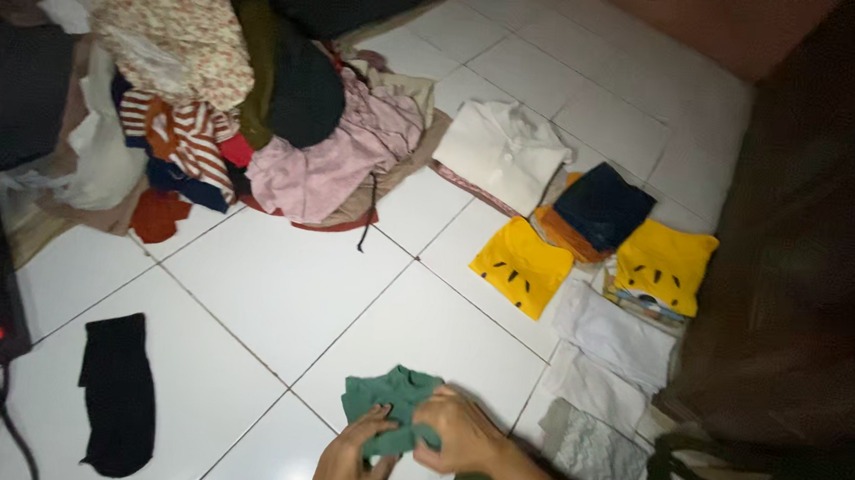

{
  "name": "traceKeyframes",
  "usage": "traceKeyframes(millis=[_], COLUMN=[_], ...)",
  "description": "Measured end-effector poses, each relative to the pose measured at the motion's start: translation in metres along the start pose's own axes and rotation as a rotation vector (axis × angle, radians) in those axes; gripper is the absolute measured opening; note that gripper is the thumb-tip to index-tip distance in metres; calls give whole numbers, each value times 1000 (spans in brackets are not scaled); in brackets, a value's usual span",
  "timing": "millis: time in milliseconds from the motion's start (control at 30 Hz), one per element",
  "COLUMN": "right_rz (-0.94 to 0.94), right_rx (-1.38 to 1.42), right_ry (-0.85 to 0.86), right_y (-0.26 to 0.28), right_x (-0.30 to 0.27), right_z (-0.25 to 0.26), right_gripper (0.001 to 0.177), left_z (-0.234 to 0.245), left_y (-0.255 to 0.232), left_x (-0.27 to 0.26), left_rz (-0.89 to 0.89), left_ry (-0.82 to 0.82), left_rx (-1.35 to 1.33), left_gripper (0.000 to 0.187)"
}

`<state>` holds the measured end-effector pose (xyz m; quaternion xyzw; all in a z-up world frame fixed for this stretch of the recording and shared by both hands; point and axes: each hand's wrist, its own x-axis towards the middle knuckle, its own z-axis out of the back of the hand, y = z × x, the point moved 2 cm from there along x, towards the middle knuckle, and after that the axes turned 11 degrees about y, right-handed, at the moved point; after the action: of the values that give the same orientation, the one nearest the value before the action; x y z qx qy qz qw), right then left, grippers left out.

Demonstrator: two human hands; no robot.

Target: The person folds multiple garments on a tiled floor, including a yellow top, dark blue shorts, pink shorts, a white patterned cloth, a green shirt, and a striped shirt. Each item is smoothed, folded into a compact rectangle, and placed into a growing stack.

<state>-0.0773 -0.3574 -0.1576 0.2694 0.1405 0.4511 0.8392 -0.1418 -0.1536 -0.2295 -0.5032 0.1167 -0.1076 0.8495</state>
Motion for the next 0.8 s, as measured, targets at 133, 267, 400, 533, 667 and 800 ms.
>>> traceKeyframes(millis=[133, 267, 400, 533, 667, 800], right_rz=[-395, -336, -322, -583, -547, -647], right_rx=[623, 929, 1115, 726, 725, 646], right_ry=[165, 50, -36, -162, -239, -197], right_y=[-31, -56, -64, -67, -61, -61], right_x=[5, 16, 17, 15, 11, 4], right_z=[-3, -14, -33, -32, -35, -38], right_gripper=[31, 52, 25, 24, 23, 27], left_z=[-21, -14, -3, 9, 15, 5], left_y=[27, 39, 27, 11, 8, 18], left_x=[7, 18, 17, 24, 26, 26], left_rz=[-27, 126, 170, 364, 323, 342], left_ry=[-160, -228, -330, -275, -281, -301], left_rx=[-327, -513, -510, -309, 52, -256], left_gripper=[26, 22, 29, 32, 32, 36])
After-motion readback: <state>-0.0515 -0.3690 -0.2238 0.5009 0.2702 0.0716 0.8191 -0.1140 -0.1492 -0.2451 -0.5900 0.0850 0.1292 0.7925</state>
